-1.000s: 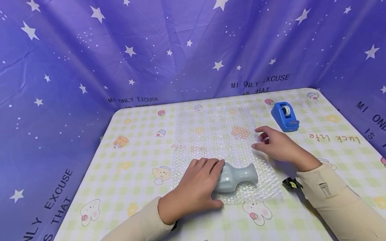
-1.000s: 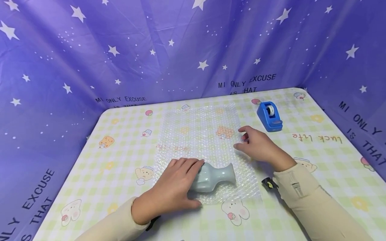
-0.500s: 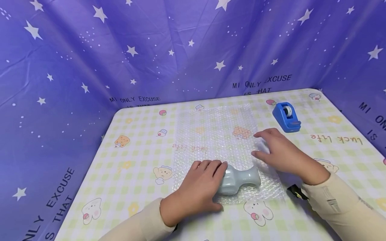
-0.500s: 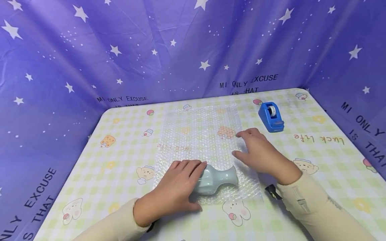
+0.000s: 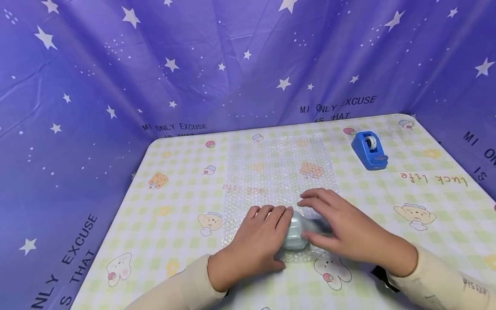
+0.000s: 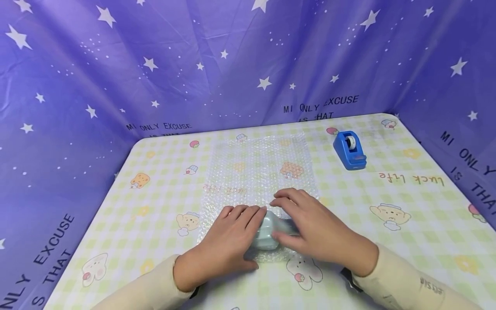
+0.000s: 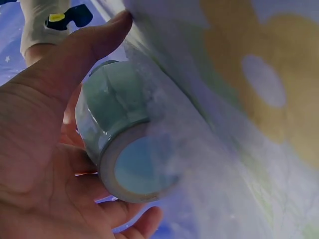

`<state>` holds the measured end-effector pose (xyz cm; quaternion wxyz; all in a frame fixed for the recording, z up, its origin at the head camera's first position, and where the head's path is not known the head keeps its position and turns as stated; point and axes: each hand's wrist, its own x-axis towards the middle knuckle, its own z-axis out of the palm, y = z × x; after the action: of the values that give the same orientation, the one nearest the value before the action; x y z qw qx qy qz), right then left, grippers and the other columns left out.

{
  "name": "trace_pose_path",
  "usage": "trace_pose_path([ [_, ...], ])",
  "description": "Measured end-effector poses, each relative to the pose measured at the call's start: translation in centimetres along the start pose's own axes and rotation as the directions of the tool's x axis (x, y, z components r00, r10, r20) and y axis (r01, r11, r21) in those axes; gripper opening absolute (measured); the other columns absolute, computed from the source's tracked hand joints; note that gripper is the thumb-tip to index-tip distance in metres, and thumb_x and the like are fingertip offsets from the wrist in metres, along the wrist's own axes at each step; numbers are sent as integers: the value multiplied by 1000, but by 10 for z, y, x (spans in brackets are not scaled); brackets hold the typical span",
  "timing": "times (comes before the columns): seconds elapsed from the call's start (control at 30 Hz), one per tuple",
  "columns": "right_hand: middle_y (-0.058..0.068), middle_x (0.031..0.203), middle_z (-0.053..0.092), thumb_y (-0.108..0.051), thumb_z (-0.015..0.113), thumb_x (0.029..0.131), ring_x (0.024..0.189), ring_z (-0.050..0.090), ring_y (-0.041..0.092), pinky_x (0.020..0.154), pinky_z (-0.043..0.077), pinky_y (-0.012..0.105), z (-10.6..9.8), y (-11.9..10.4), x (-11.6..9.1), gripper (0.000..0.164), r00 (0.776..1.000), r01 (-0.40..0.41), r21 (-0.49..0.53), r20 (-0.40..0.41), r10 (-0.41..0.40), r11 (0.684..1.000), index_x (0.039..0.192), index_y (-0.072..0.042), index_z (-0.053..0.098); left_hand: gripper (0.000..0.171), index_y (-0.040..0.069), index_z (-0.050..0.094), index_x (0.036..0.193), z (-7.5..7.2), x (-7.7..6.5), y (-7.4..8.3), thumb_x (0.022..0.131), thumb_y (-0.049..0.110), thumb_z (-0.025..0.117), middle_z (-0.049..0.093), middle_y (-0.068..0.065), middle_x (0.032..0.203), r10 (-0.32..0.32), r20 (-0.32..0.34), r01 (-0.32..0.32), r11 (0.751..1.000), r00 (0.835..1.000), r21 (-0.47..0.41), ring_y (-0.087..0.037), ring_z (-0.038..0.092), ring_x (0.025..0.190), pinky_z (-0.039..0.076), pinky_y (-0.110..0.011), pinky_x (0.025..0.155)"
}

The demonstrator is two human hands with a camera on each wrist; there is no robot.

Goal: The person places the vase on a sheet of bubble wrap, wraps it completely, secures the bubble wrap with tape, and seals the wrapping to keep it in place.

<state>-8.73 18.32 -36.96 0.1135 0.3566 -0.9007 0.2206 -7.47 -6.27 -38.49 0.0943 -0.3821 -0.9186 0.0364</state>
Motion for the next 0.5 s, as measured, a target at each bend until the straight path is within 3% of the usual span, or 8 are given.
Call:
trace_pose_path([
  [0.1, -7, 146, 50, -49, 83, 82, 131, 53, 12, 104, 46, 36, 2, -4, -4, 68, 999, 42, -19, 13, -42, 999, 138, -20, 59, 125, 9, 39, 153, 0, 1, -1, 55, 68, 90, 55, 0, 142, 1, 0, -1, 1000, 1000, -5, -21, 55, 124, 43, -40, 95],
  [0.5, 5, 151, 51, -61, 91, 62, 134, 53, 23, 103, 47, 52, 12, -12, -14, 108, 990, 128, -119, 81, -119, 985, 150, -13, 49, 115, 5, 40, 154, -2, 0, -6, 64, 60, 86, 56, -1, 145, -1, -8, 1, 999, 1000, -40, -17, 57, 128, 43, -39, 95],
])
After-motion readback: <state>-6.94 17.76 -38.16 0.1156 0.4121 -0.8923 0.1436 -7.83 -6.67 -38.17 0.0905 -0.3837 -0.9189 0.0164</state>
